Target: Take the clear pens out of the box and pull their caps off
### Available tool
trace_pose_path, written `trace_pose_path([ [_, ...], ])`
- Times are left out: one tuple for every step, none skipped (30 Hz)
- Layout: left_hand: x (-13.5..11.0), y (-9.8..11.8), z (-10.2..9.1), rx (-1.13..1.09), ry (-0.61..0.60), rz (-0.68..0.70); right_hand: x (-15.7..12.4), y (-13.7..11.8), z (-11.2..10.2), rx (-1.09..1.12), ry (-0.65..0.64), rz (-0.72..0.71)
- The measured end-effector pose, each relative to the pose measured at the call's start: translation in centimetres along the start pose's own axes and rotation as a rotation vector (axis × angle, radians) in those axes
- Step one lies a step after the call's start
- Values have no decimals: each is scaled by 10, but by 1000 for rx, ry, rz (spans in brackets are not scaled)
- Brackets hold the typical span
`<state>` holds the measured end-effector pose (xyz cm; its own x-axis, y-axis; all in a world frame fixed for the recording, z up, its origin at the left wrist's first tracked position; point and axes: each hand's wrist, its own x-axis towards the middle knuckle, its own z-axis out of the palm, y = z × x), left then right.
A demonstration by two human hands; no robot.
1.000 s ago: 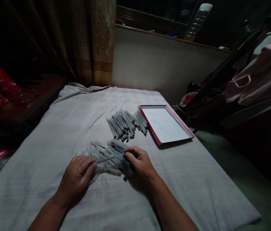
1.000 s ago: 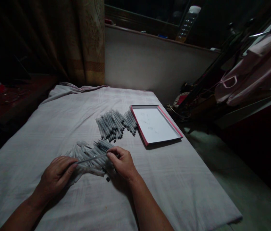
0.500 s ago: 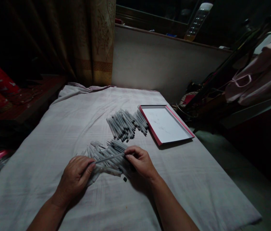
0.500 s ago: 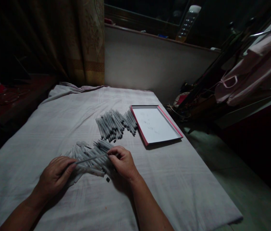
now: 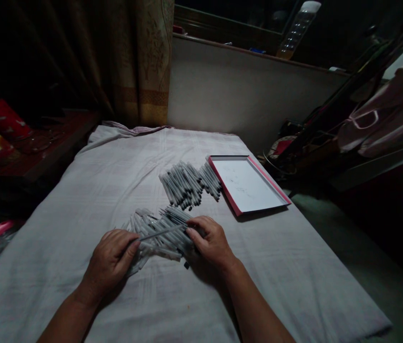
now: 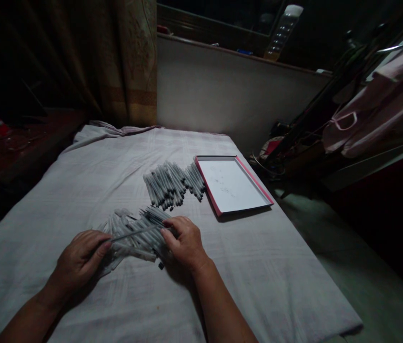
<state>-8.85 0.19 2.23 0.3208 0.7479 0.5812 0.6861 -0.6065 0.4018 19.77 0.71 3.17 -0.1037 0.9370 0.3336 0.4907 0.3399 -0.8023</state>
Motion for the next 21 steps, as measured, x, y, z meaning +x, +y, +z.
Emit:
trace_pose_path([
  [-1,0,1,-5,-11,-8,0,0,1,57,-1,23],
  [-1,0,1,-9,-22,-14,0,-1,2,114,-3,44],
  [-2,0,1,-12,-30,-19,0,-1,4,167,0,65],
  [-2,1,2,-16,-37,-20,-1,-2,6,213,7,87],
  [-2,1,2,-19,-41,-22,-1,-3,8,252,19,110],
  [-2,1,2,-22,-45,-24,-2,-4,10,283,31,137],
  [-2,1,2,-21,-48,-27,-2,-4,12,309,43,169],
  [-2,0,2,-18,-50,-30,-2,-4,12,331,58,203],
  [-2,-2,1,-11,-52,-36,-2,-3,12,349,76,239],
  [-2,-4,0,3,-50,-40,-1,-3,10,369,101,276],
  [-2,-7,-2,24,-40,-46,0,-1,7,393,139,314],
  [-2,-11,-5,52,-22,-52,2,1,3,422,187,353],
  [-2,-14,-9,85,5,-63,3,3,-1,454,240,390],
  [-2,-18,-12,122,38,-82,4,5,-5,481,294,422],
  [-2,-22,-16,157,73,-107,6,8,-8,501,347,447],
  [-2,-25,-20,188,103,-139,6,10,-9,512,389,464],
  [-2,-28,-22,211,126,-174,6,12,-10,511,416,468],
  [-2,-29,-24,225,141,-203,5,13,-9,497,426,460],
  [-3,-30,-25,230,153,-216,4,13,-7,466,416,439],
  [-3,-30,-24,227,158,-211,2,13,-5,415,388,406],
  [-3,-29,-22,215,157,-192,0,12,-2,343,342,356],
])
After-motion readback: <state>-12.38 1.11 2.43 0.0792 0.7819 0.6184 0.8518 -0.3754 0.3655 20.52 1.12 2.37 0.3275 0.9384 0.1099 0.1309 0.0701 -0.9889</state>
